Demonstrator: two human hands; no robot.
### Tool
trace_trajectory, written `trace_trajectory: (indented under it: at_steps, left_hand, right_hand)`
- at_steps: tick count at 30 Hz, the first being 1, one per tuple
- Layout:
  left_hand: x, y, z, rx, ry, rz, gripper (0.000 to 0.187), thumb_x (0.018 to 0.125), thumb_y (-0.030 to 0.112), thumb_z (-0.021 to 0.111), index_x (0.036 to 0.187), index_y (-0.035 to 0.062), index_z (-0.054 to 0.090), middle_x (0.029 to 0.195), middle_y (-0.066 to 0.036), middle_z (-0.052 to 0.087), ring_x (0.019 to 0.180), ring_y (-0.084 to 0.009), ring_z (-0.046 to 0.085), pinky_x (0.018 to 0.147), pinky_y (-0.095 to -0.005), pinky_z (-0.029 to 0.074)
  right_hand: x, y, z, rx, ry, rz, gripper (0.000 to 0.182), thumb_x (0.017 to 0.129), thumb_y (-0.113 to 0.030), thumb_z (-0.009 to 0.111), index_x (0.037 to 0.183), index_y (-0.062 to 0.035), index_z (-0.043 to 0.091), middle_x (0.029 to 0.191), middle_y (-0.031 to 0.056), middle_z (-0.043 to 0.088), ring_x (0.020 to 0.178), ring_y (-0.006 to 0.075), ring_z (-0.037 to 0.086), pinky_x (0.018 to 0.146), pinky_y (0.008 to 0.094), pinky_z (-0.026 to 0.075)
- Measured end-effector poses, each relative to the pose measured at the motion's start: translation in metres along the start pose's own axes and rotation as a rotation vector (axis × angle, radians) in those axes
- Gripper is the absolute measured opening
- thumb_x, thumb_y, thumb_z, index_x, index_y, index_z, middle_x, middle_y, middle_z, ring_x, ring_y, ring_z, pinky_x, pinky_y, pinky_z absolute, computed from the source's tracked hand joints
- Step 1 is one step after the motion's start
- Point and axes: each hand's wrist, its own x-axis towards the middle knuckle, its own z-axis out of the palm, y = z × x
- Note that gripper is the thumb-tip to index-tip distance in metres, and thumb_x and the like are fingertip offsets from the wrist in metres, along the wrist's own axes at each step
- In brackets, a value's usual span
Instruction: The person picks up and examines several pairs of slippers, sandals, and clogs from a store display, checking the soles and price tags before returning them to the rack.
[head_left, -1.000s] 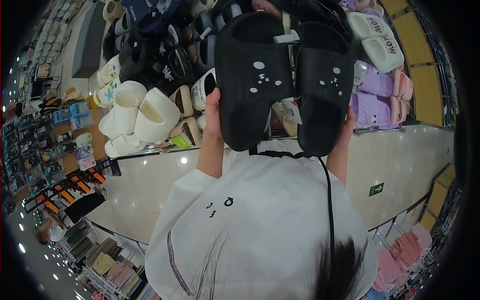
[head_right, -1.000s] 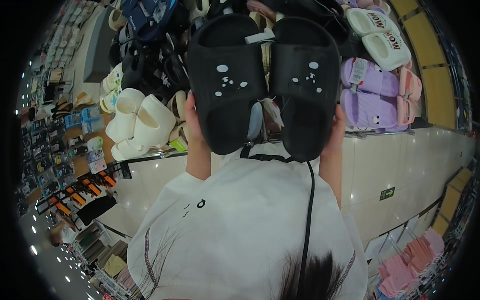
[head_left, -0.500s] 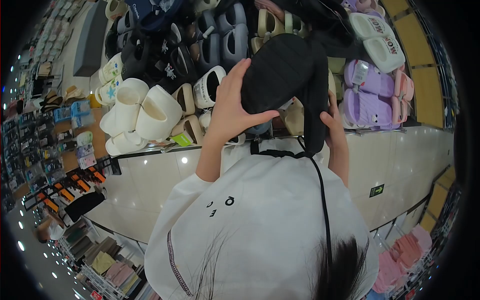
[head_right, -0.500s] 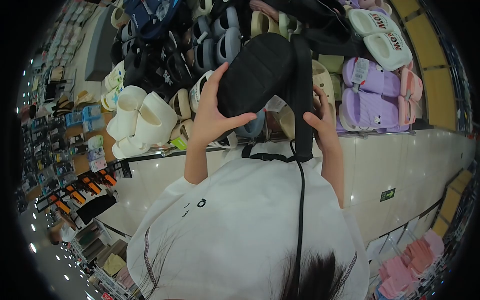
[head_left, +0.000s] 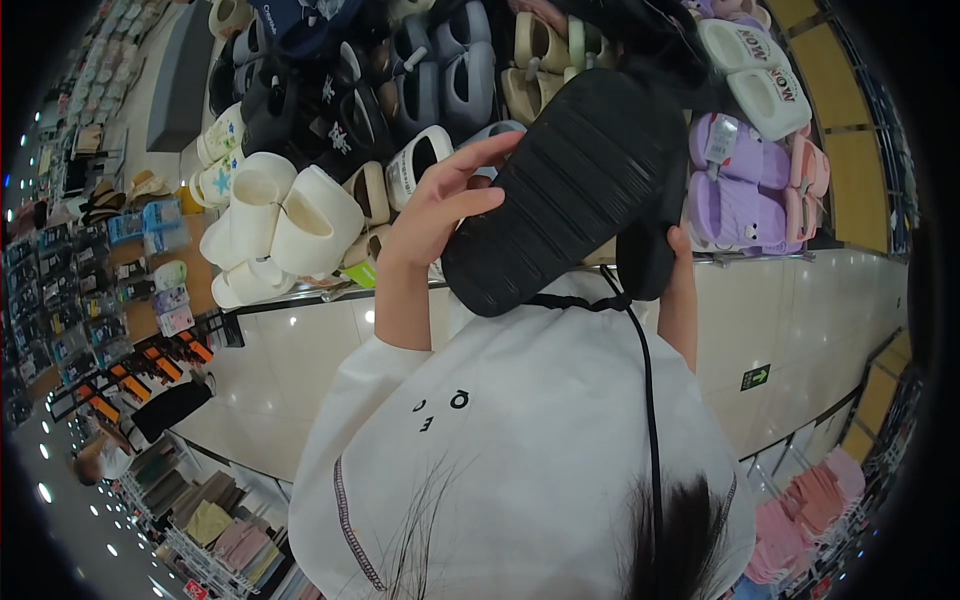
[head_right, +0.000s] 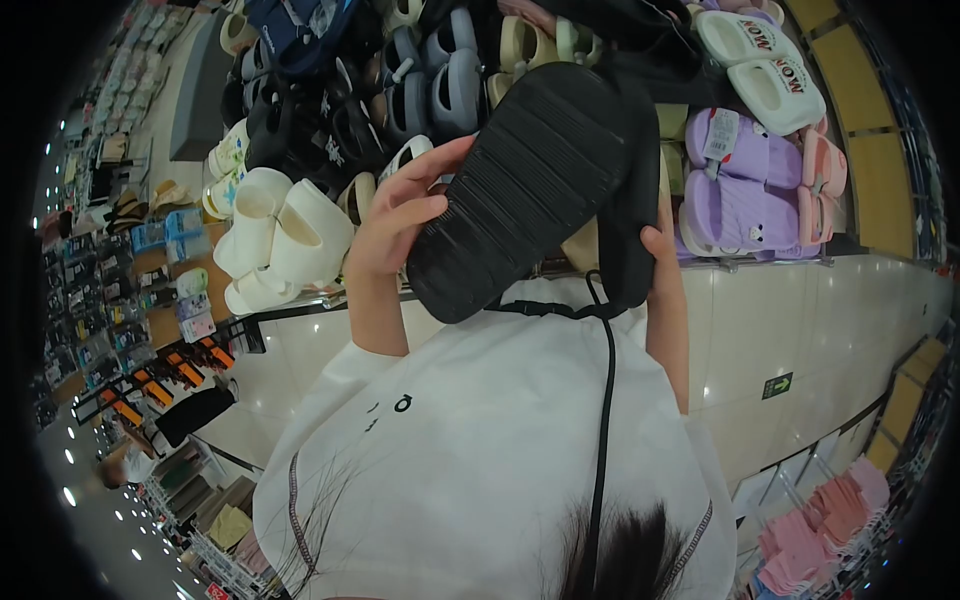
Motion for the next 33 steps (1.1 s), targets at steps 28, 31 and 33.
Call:
trace_trajectory:
  at_steps: [28, 31, 33]
  left_hand:
    - [-0.018, -0.005, 0.042, -0.11, 0.06, 0.18, 0.066, 0.068, 0.006, 0.055, 0.13, 0.0075, 0.033, 0.114, -0.005, 0.038, 0.093, -0.0134, 0.048, 0.087, -0.0257, 0.036]
    - [-0.017, -0.008, 0.037, -0.048, 0.055, 0.189, 0.062, 0.069, 0.008, 0.055, 0.128, 0.0091, 0.035, 0.113, -0.005, 0.04, 0.086, -0.0102, 0.047, 0.083, -0.0241, 0.037]
    - [-0.018, -0.012, 0.03, 0.003, 0.066, 0.177, 0.055, 0.073, 0.011, 0.057, 0.125, 0.0087, 0.038, 0.113, -0.005, 0.041, 0.083, -0.0102, 0.048, 0.08, -0.0229, 0.038]
  right_hand:
    - [0.027, 0.003, 0.018, 0.578, -0.24, -0.087, 0.05, 0.088, -0.037, 0.041, 0.124, -0.0026, 0.037, 0.122, 0.0133, 0.046, 0.111, 0.0238, 0.046, 0.095, 0.0366, 0.036]
    - [0.044, 0.005, 0.025, 0.615, -0.299, -0.029, 0.05, 0.088, -0.036, 0.042, 0.125, -0.0026, 0.037, 0.122, 0.0134, 0.046, 0.111, 0.0238, 0.046, 0.095, 0.0366, 0.036]
    - [0.041, 0.006, 0.027, 0.633, -0.333, 0.008, 0.05, 0.088, -0.036, 0.042, 0.125, -0.0026, 0.037, 0.123, 0.0134, 0.046, 0.112, 0.0238, 0.045, 0.095, 0.0366, 0.036]
